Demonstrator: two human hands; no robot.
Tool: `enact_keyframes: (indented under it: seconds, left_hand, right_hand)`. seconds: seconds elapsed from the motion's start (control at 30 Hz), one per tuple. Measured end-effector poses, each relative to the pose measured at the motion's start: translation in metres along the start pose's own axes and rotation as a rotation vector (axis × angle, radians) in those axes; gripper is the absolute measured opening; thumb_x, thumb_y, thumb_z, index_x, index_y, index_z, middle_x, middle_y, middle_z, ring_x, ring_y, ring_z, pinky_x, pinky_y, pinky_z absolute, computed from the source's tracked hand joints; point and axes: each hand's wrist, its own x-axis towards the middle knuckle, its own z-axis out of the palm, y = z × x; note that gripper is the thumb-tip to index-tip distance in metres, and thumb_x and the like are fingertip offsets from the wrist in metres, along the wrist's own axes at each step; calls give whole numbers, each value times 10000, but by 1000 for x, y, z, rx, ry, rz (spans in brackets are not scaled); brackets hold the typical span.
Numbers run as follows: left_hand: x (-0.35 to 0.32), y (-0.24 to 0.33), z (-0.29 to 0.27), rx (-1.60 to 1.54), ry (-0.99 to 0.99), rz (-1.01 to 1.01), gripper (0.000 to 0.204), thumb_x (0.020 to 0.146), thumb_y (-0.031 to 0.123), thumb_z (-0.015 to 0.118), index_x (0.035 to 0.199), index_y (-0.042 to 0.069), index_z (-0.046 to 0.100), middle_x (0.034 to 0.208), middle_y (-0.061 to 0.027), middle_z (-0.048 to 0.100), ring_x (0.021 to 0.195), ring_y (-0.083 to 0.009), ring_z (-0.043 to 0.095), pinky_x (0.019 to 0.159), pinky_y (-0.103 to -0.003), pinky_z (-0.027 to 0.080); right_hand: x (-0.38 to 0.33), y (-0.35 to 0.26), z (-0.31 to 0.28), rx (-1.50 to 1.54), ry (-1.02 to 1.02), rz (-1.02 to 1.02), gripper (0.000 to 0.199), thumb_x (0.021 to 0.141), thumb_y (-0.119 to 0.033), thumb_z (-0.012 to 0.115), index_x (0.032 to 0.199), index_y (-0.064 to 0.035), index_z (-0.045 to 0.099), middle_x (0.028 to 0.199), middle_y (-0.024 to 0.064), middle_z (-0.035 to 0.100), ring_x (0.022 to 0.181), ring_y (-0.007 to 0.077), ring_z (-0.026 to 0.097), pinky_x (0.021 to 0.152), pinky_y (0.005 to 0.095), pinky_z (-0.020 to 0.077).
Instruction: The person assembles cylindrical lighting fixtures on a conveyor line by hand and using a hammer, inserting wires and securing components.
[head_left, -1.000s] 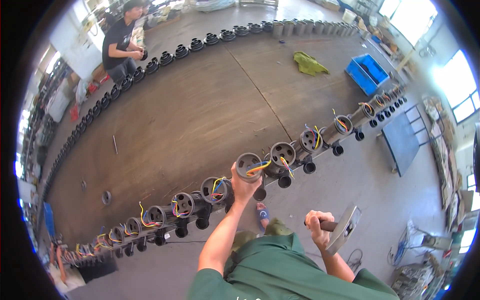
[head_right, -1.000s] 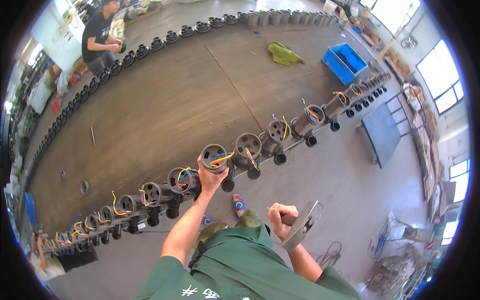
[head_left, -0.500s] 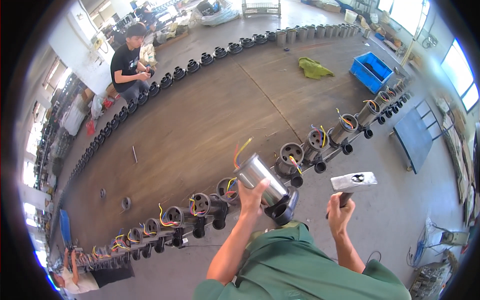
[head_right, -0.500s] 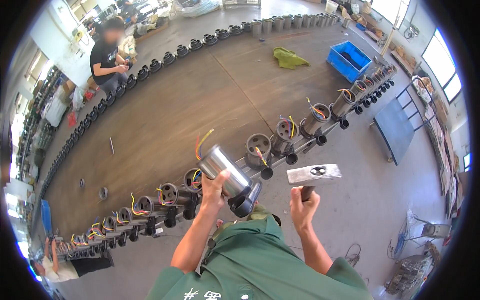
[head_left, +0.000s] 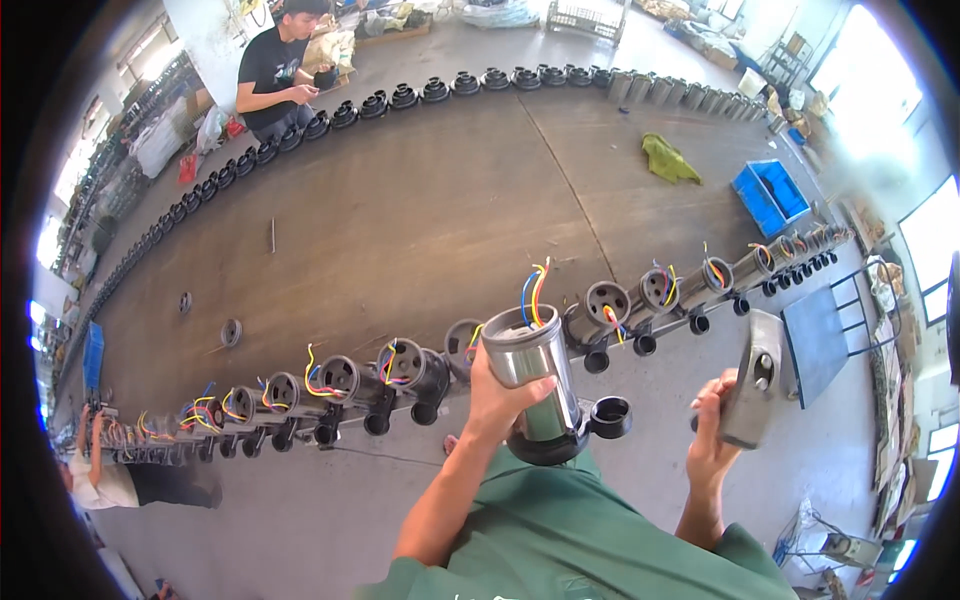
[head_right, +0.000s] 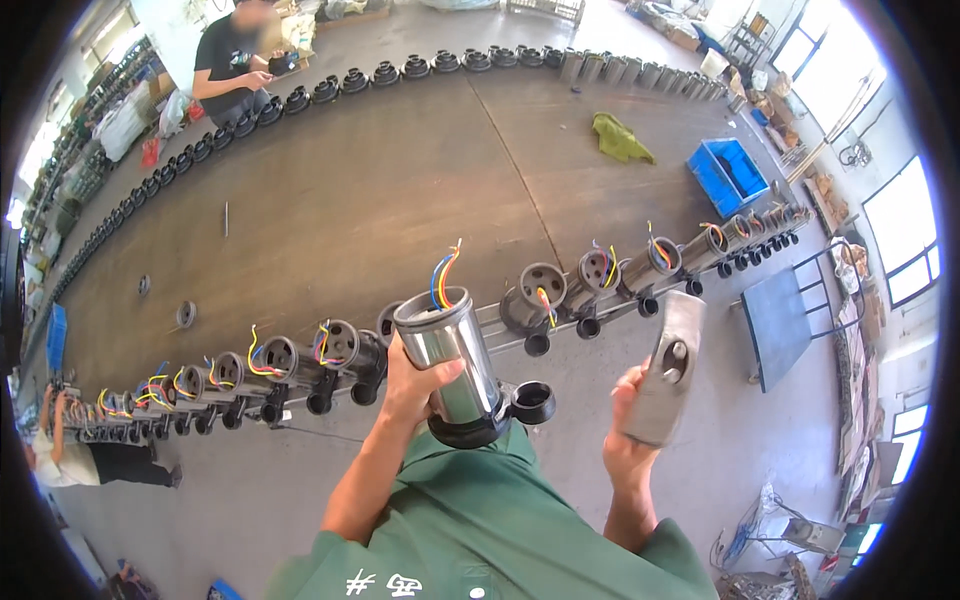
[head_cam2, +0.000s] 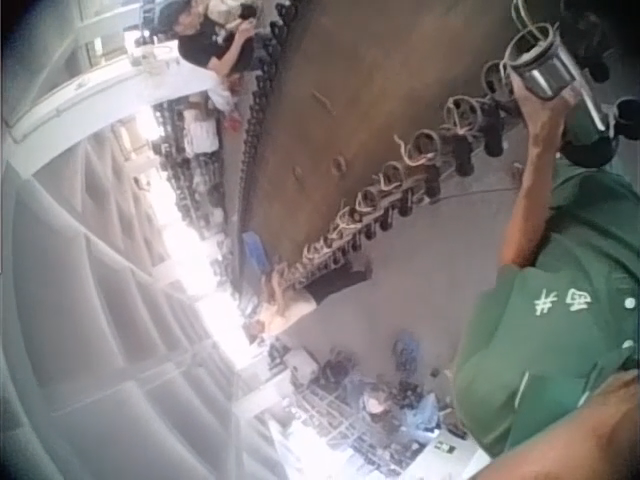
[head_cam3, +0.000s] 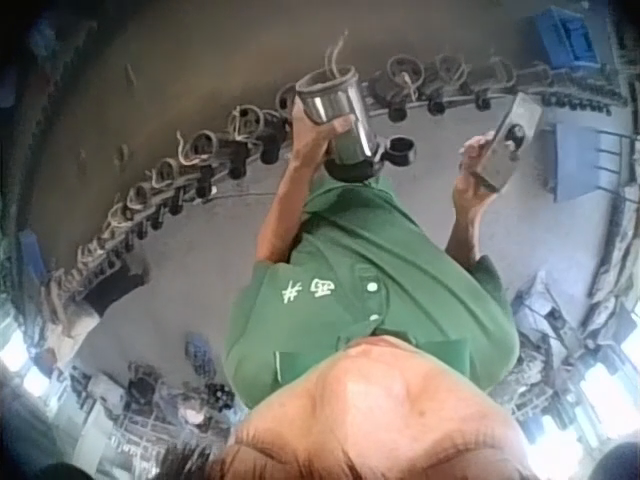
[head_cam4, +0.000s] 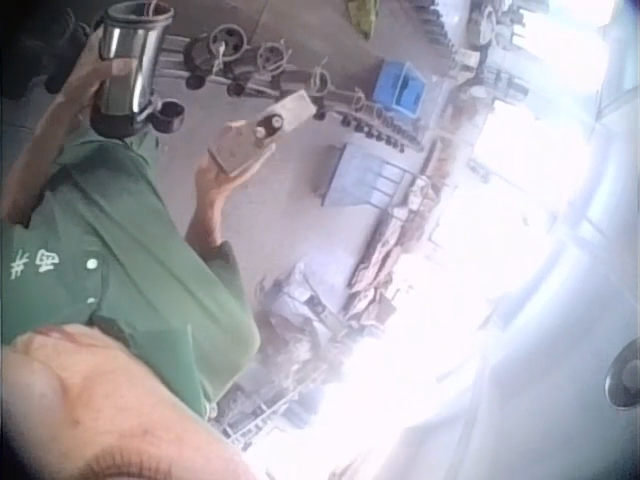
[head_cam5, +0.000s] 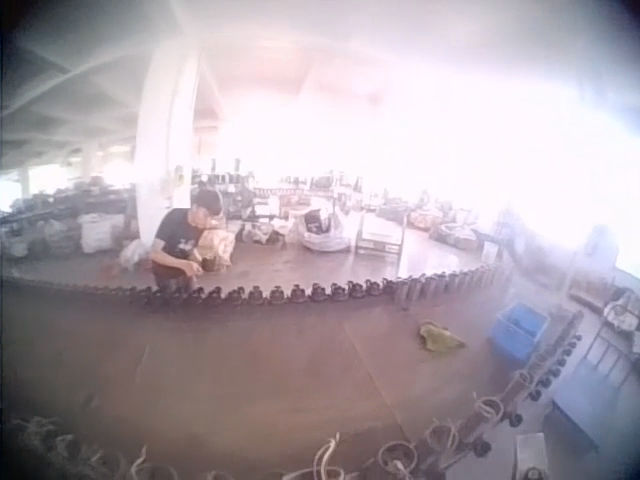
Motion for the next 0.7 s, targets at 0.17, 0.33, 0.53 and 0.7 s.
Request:
enact_keyframes:
  seconds: [0.17,0.33,0.53,0.7]
  left_hand:
    - [-17,25,-4,-16,87,-72,667,712,24,830,1293,24,503,1145,-100,645,1015,-186,663,876,-360,578]
    - [-25,47,2,45,109,-80,628,722,29,839,1258,22,514,1115,-93,661,994,-178,667,868,-362,578]
    - [-28,54,-1,166,133,-37,607,712,64,852,1229,13,538,1086,-88,656,971,-182,669,855,-360,582]
    - [-24,48,-7,58,120,-103,634,701,101,868,1232,12,534,1107,-102,661,984,-188,667,864,-360,574]
  right_hand:
    - [3,2,0,-42,-691,420,303,807,-32,836,1072,2,693,881,10,707,742,95,629,666,270,519]
    - [-5,-18,43,18,-649,224,250,873,-58,796,1087,46,720,890,149,758,748,115,697,691,309,560]
    - [31,-36,57,-220,-779,-125,245,880,-72,752,1113,0,727,996,193,735,829,355,702,729,368,545]
    - [16,-20,72,-156,-667,-217,221,889,-63,727,1106,-23,737,963,191,729,799,375,707,705,390,556]
